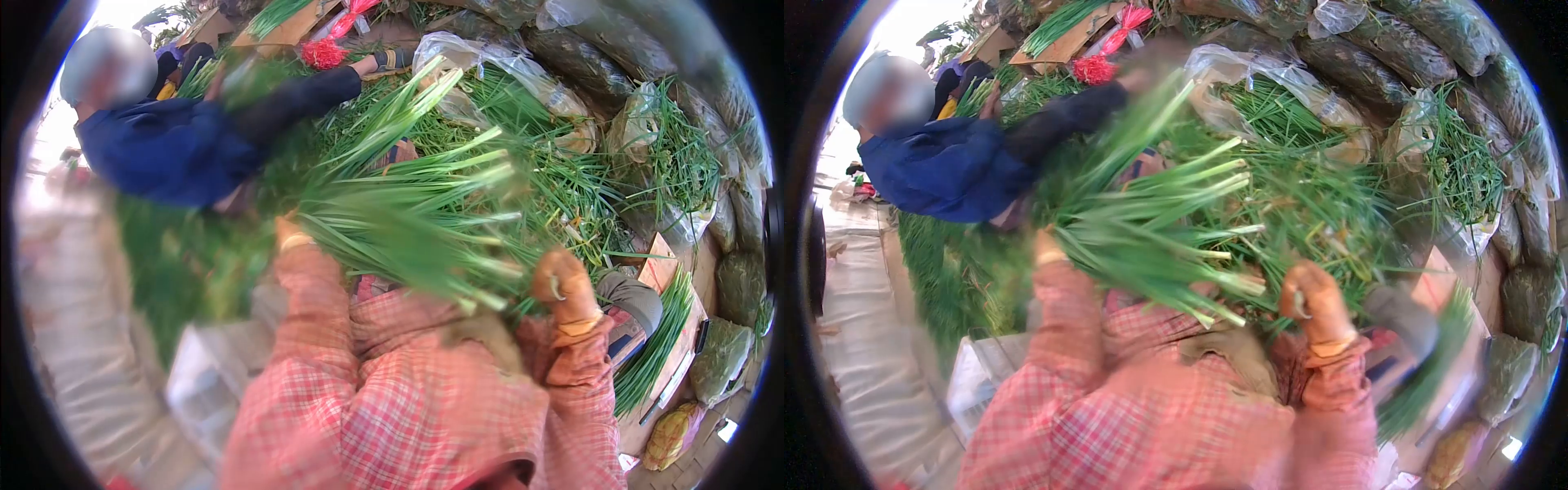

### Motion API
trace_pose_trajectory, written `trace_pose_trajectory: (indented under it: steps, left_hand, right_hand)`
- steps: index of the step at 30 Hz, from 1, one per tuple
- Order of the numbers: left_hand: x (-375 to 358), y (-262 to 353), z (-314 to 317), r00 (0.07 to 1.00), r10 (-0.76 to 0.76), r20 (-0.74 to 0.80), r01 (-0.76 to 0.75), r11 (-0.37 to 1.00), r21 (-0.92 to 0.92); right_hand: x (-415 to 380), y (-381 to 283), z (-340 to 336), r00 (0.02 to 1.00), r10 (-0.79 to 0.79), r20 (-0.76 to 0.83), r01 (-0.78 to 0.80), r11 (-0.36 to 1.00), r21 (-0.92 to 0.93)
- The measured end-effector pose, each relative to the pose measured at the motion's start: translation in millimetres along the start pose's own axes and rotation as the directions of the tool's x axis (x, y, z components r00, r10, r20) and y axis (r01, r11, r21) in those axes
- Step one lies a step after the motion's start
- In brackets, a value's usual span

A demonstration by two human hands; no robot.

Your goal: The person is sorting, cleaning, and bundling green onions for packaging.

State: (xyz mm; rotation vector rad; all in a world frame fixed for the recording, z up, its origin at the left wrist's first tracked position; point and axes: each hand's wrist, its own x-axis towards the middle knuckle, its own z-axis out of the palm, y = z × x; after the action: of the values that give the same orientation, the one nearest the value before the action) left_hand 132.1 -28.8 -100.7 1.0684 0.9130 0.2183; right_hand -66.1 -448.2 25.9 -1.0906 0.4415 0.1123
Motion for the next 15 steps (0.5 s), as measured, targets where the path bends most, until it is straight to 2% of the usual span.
trace_pose_trajectory:
  steps: [1, 3, 4, 5, 6, 7, 8, 10, 12, 14, 15]
  left_hand:
    - [0, 0, -1, 1.0, 0.002, -0.001, -0.002, 1.0, -0.003]
    - [1, 2, -3, 1.0, -0.002, 0.004, 0.002, 1.0, -0.023]
    - [2, 3, -4, 1.0, 0.003, 0.004, -0.003, 1.0, -0.027]
    - [2, 5, -4, 1.0, 0.004, 0.005, -0.004, 1.0, -0.028]
    - [0, 8, -4, 1.0, 0.007, 0.009, -0.007, 0.999, -0.032]
    - [-3, 11, -3, 1.0, 0.008, 0.012, -0.007, 0.999, -0.034]
    - [-6, 14, -2, 1.0, 0.016, 0.013, -0.016, 0.999, -0.029]
    - [-14, 23, -3, 0.999, 0.028, 0.015, -0.028, 0.999, -0.026]
    - [-26, 30, -1, 0.999, 0.036, 0.021, -0.036, 0.999, -0.02]
    - [-34, 37, 1, 0.998, 0.021, 0.052, -0.019, 0.999, -0.037]
    - [-37, 41, 2, 0.998, 0.008, 0.068, -0.005, 0.999, -0.048]
  right_hand:
    - [-5, -10, -15, 0.992, -0.062, 0.106, 0.06, 0.998, 0.026]
    - [-17, -28, -35, 0.975, -0.221, -0.025, 0.222, 0.966, 0.131]
    - [-17, -33, -61, 0.974, -0.219, -0.05, 0.222, 0.974, 0.051]
    - [-13, -38, -78, 0.924, -0.215, -0.315, 0.067, 0.905, -0.419]
    - [-1, -40, -74, 0.852, -0.499, -0.16, 0.137, 0.507, -0.851]
    - [-1, -44, -69, 0.745, -0.667, 0.037, 0.104, 0.062, -0.993]
    - [-2, -50, -61, 0.637, -0.714, 0.29, -0.01, -0.384, -0.923]
    - [4, -67, 0, 0.631, -0.686, 0.363, 0.304, -0.212, -0.929]
    - [12, -63, 55, 0.755, -0.493, 0.433, 0.446, -0.098, -0.89]
    - [27, -38, 99, 0.761, -0.37, 0.533, 0.461, -0.27, -0.845]
    - [39, -25, 108, 0.748, -0.379, 0.545, 0.494, -0.229, -0.838]
